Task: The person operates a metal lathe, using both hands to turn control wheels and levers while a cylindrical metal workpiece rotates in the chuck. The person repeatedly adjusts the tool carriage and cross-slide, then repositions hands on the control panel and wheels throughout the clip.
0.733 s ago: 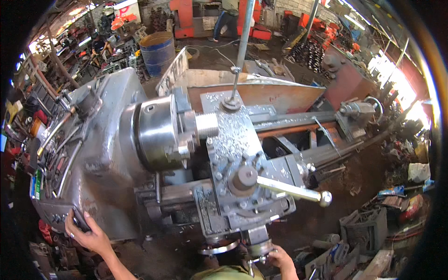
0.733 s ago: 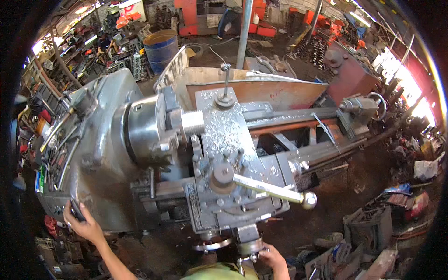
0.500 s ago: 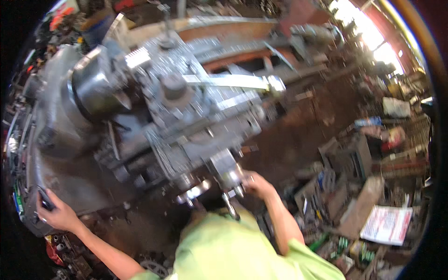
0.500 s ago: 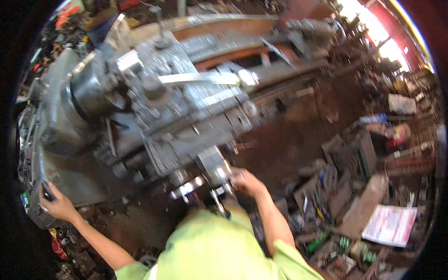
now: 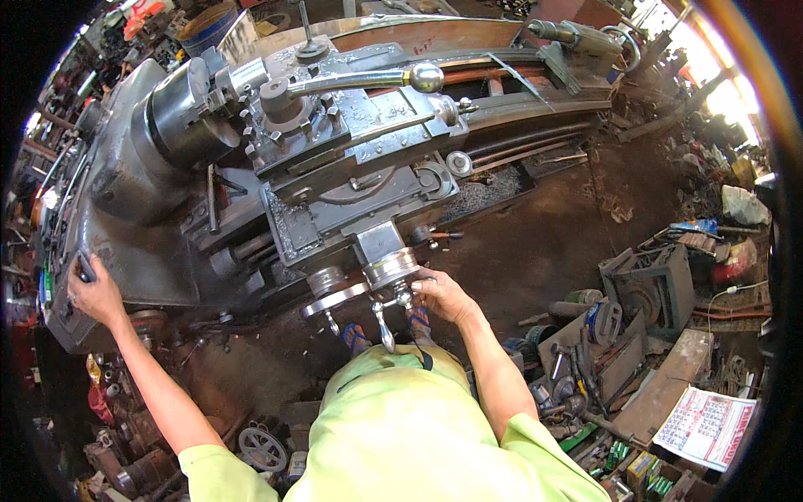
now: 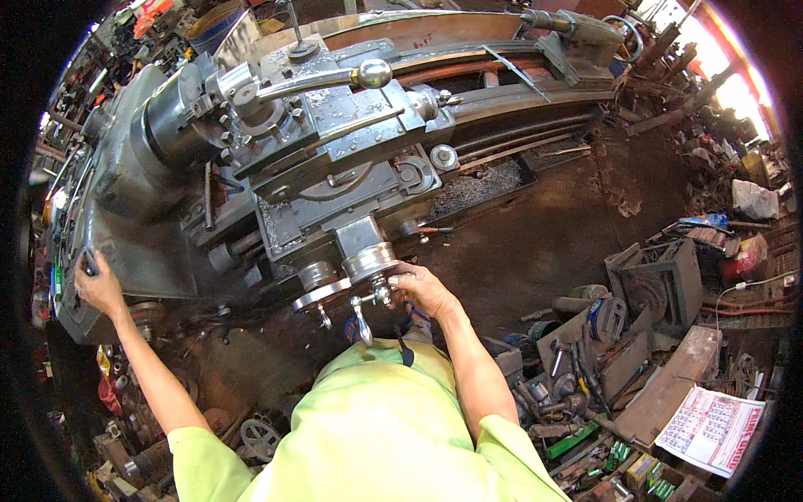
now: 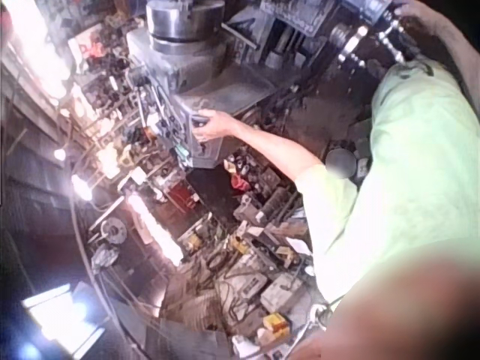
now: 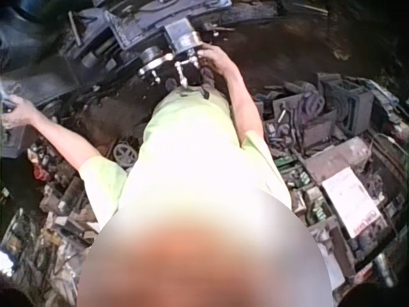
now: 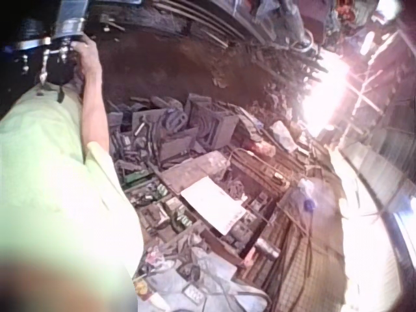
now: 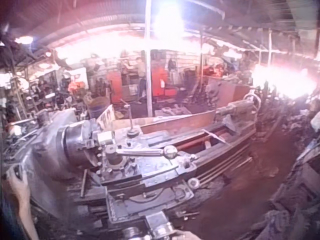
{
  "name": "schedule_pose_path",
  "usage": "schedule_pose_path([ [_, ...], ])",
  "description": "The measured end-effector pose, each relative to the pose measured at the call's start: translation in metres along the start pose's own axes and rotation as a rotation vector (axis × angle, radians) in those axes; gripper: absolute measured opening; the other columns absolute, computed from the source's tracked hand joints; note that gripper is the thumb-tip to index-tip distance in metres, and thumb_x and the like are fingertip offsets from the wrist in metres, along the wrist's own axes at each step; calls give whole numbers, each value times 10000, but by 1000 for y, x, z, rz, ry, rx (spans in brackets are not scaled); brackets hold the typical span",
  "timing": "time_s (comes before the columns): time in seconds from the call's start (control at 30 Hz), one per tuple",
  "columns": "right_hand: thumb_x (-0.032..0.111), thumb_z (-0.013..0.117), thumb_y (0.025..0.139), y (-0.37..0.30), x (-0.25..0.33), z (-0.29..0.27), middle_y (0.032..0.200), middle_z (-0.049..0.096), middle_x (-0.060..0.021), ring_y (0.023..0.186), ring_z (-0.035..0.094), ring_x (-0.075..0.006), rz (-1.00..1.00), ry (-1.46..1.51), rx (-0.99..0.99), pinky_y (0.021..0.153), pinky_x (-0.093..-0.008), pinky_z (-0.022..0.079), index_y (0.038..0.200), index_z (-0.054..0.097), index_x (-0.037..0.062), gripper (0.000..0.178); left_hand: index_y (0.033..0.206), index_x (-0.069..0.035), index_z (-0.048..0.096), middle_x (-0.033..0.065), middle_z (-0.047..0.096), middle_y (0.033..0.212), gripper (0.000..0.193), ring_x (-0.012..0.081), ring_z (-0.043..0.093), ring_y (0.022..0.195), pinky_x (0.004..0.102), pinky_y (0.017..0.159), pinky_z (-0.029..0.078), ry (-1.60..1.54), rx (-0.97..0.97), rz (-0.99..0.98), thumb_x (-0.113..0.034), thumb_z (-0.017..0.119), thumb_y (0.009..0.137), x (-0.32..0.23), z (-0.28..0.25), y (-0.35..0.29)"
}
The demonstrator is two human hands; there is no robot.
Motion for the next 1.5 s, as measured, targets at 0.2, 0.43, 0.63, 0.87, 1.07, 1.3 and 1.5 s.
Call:
schedule_pose_path([
  [0.2, 239, 696, 883, -1, -1, -3, 955, 680, -80, 735, 654, -169, 27, -18, 29, 703, -346, 571, 1286, 566, 13, 480, 1125, -37, 664, 158, 683, 1112, 383, 348, 609, 1063, 457, 921, 445, 28, 12, -26, -318, 702, 868, -1, 0, -1],
  [0.43, 202, 702, 881, 0, 1, -2, 1030, 674, -91, 801, 663, -170, 41, 8, 36, 730, -342, 573, 1292, 524, -27, 503, 1132, -35, 660, 152, 682, 1114, 384, 338, 606, 1072, 451, 937, 440, 15, 16, -21, -314, 697, 870, -3, -1, -1],
  [0.63, 235, 683, 889, -2, 1, 2, 954, 672, -73, 720, 650, -165, 4, -15, 42, 687, -339, 572, 1310, 561, 17, 490, 1121, -32, 663, 146, 684, 1103, 379, 337, 604, 1070, 453, 937, 440, 15, 13, -15, -309, 699, 866, -6, -2, -2],
  [0.87, 307, 658, 922, -11, -18, 0, 959, 648, -51, 778, 644, -159, -48, 58, -10, 708, -355, 558, 1236, 559, 25, 433, 1145, -21, 647, 184, 662, 1110, 397, 361, 594, 1067, 462, 939, 438, -13, 21, -32, -275, 723, 850, -10, -5, -3],
  [1.07, 459, 631, 935, -38, -53, 34, 939, 718, -89, 859, 653, -166, 263, -641, 22, 800, -306, 498, 1108, 682, -39, 530, 1170, -11, 590, 191, 613, 1139, 413, 370, 541, 1127, 485, 988, 395, -63, -60, -129, -210, 719, 830, -28, -13, -10],
  [1.3, 323, 633, 903, -4, -50, 51, 983, 712, -128, 871, 661, -200, 210, -1000, -238, 776, -362, 511, 1111, 667, -32, 413, 1187, -27, 587, 161, 610, 1140, 401, 356, 522, 1126, 488, 986, 387, -173, -20, -119, -159, 707, 829, -34, -24, -7],
  [1.5, 325, 692, 804, -59, 37, 69, 753, 709, -159, 707, 672, -233, 180, -1106, -586, 705, -375, 520, 924, 727, -28, 374, 1193, -31, 589, 169, 602, 1158, 392, 361, 520, 1128, 485, 987, 388, -221, -44, -86, -141, 706, 836, -30, -27, -10],
])
Point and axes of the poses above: each hand's wrist, its own y-axis towards the middle knuckle, its own z-axis out of the palm, x = y × z, the point moved 3 cm from there along y, towards the middle knuckle
